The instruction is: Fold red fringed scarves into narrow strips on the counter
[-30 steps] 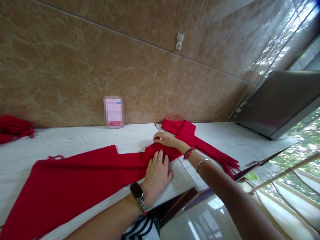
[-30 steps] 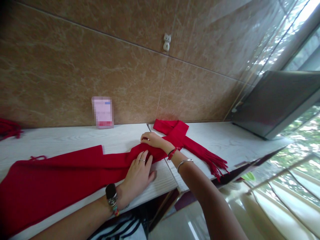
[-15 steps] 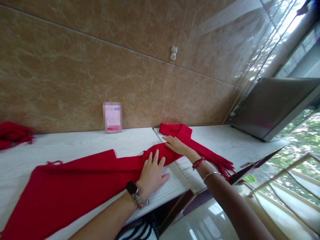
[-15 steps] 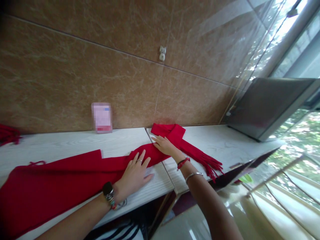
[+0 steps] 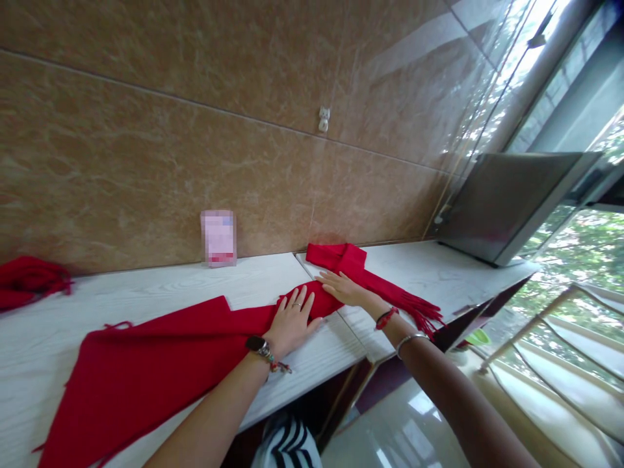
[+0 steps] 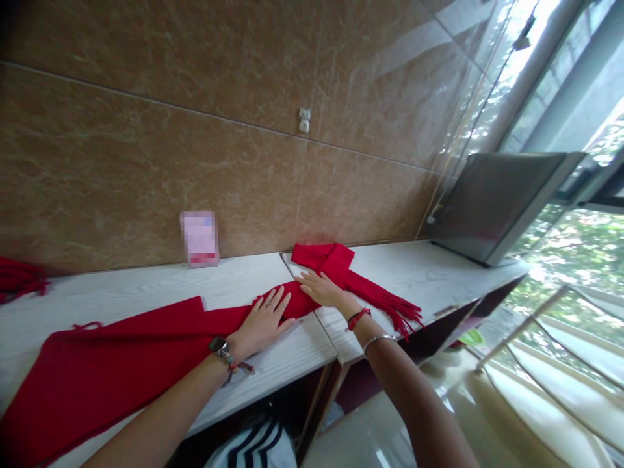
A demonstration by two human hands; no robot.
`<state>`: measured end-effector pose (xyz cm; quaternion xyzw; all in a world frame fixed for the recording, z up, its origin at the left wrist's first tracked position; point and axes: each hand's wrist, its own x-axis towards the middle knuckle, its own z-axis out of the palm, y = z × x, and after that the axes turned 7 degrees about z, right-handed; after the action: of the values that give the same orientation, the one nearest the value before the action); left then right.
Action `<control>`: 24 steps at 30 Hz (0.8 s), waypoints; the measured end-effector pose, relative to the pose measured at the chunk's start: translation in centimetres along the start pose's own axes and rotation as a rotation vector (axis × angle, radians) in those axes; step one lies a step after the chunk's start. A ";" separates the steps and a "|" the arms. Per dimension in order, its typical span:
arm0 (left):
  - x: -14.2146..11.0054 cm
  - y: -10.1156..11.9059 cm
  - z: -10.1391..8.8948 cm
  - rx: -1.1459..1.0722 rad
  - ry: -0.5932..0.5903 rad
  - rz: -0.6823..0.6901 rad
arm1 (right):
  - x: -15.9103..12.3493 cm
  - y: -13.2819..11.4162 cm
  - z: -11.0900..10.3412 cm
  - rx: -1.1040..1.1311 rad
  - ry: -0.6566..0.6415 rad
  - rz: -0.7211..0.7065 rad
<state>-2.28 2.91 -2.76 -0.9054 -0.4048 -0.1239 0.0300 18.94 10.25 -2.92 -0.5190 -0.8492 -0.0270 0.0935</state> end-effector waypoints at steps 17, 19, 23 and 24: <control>-1.4 -5.5 -3.8 -0.196 -0.195 0.078 | -3.4 2.3 -2.2 0.349 0.163 0.580; -1.8 -6.1 -4.7 -0.218 -0.225 0.089 | -3.2 1.0 -1.9 0.364 0.152 0.560; -2.1 -5.0 -4.6 -0.151 -0.150 0.031 | -2.1 -0.6 -2.3 0.314 0.220 0.526; -2.1 -4.4 -4.2 -0.134 -0.139 0.023 | -1.7 -1.0 -2.6 0.296 0.237 0.510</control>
<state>-7.70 3.68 0.61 -0.9165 -0.3863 -0.0873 -0.0574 19.19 7.96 -0.64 -0.6894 -0.6694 0.0608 0.2700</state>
